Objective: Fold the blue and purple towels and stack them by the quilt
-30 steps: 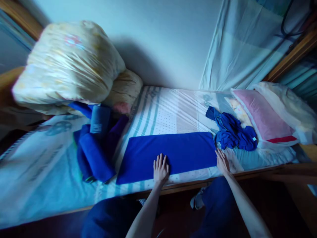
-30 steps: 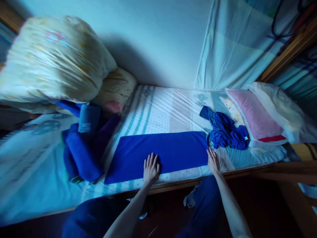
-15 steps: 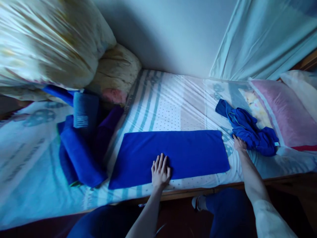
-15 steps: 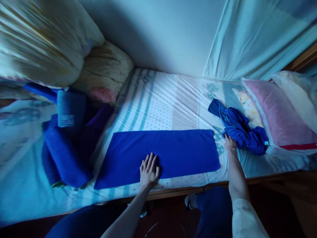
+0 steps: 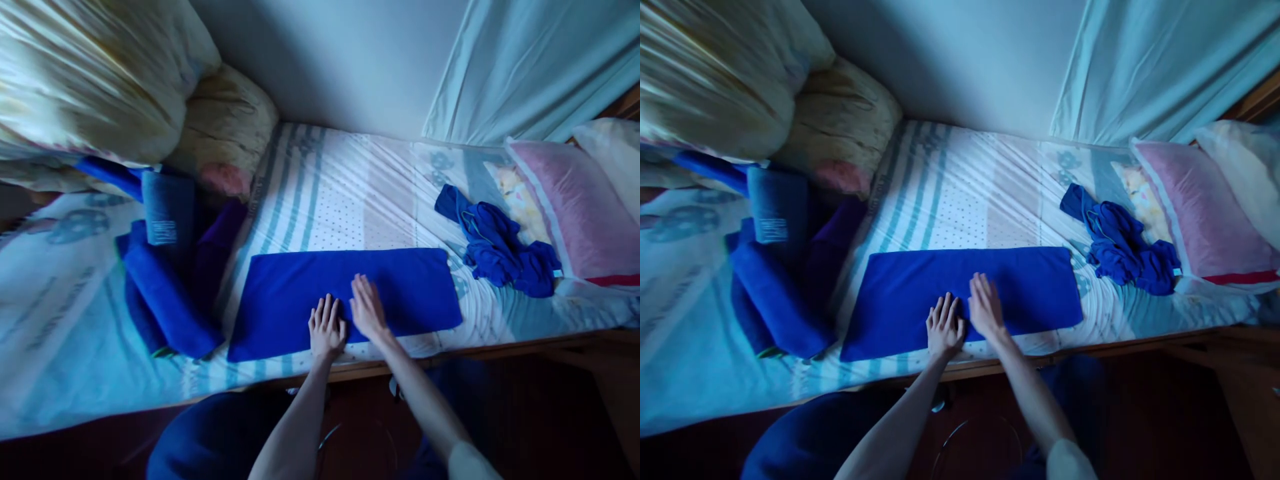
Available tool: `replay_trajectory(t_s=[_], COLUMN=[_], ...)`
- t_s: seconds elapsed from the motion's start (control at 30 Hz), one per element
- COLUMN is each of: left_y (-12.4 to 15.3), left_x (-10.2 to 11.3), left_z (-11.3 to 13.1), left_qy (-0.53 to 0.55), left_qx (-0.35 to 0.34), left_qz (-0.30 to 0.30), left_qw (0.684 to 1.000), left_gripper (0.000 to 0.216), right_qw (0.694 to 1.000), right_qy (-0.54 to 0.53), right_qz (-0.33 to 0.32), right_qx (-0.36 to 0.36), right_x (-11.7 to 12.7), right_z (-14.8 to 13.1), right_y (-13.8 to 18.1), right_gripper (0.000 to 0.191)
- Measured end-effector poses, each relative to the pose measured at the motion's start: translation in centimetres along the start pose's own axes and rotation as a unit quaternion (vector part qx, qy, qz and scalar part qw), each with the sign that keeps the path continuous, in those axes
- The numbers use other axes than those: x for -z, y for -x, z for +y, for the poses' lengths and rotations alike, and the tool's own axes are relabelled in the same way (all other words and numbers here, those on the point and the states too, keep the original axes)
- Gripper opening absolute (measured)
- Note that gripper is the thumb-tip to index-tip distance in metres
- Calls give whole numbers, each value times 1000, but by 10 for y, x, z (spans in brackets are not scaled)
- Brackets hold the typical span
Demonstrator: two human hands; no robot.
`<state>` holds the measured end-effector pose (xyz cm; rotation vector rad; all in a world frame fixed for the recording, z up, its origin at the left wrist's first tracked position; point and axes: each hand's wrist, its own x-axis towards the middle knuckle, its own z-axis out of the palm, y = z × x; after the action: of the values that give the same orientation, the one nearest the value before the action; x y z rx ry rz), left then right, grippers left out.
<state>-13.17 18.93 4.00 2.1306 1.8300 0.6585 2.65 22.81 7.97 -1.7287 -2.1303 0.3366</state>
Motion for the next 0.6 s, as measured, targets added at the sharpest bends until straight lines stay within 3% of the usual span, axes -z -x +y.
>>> replay_trajectory(t_s=[0.07, 0.17, 0.43, 0.6], left_y=[1, 1, -1, 0], left_x=[-1, -2, 2, 3], left_z=[-2, -2, 3, 3], left_qy=[1, 1, 7, 14], left_qx=[-9, -10, 3, 7], left_qz=[-2, 4, -2, -8], left_qw=[1000, 1000, 1000, 1000], left_gripper=[59, 59, 58, 59], right_qw=[998, 994, 999, 995], right_qy=[-58, -101, -8, 56], right_qz=[-17, -25, 4, 19], right_qx=[30, 32, -45, -85], right_x=[-31, -44, 14, 44], right_z=[-26, -20, 83, 133], right_y=[6, 15, 44, 63], right_gripper=[55, 55, 54, 57])
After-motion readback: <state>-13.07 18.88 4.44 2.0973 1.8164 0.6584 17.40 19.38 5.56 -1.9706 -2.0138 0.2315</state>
